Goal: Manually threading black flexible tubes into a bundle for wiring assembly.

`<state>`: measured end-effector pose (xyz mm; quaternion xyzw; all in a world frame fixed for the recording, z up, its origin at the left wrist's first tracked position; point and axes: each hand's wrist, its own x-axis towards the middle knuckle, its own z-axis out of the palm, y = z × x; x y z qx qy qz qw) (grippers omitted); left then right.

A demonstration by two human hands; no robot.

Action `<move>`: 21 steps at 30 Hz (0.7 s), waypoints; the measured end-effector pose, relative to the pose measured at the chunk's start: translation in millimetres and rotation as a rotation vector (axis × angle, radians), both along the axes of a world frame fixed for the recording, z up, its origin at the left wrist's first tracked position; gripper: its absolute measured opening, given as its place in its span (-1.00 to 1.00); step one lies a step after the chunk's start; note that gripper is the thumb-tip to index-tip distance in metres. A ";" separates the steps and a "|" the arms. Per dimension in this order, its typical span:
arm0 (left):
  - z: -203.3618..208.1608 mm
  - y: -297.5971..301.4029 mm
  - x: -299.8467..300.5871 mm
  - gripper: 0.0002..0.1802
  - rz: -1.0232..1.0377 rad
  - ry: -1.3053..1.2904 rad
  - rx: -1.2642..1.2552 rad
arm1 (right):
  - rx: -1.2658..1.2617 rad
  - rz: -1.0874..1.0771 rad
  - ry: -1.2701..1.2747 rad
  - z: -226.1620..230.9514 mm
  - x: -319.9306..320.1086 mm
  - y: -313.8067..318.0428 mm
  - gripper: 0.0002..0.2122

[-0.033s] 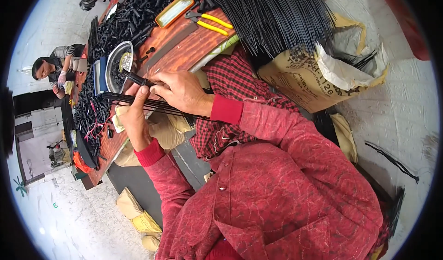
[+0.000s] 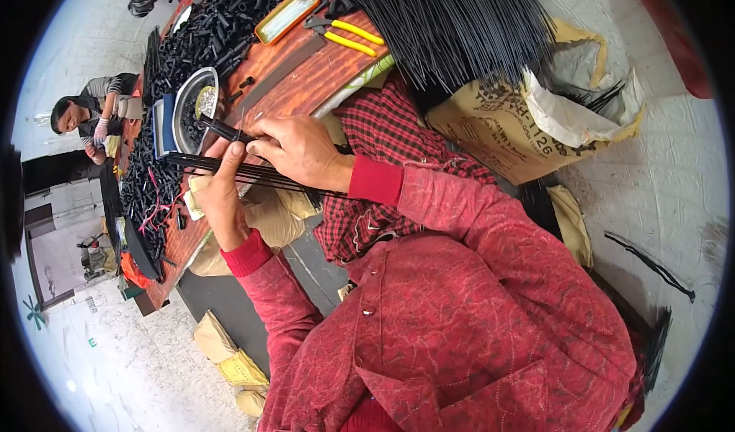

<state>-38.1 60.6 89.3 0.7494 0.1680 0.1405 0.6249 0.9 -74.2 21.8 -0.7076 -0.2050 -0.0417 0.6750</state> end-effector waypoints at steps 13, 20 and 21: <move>-8.1 9.8 -0.5 -0.70 -0.036 -0.046 -0.046 | 0.199 0.259 0.265 -18.6 19.3 -0.5 -0.78; -16.4 17.4 0.1 -0.67 -0.025 -0.079 -0.094 | 0.222 0.529 0.541 -6.1 34.5 -4.3 -0.83; -18.1 17.8 -0.3 -0.67 -0.024 -0.080 -0.094 | 0.221 0.529 0.540 -10.6 33.9 -1.9 -0.83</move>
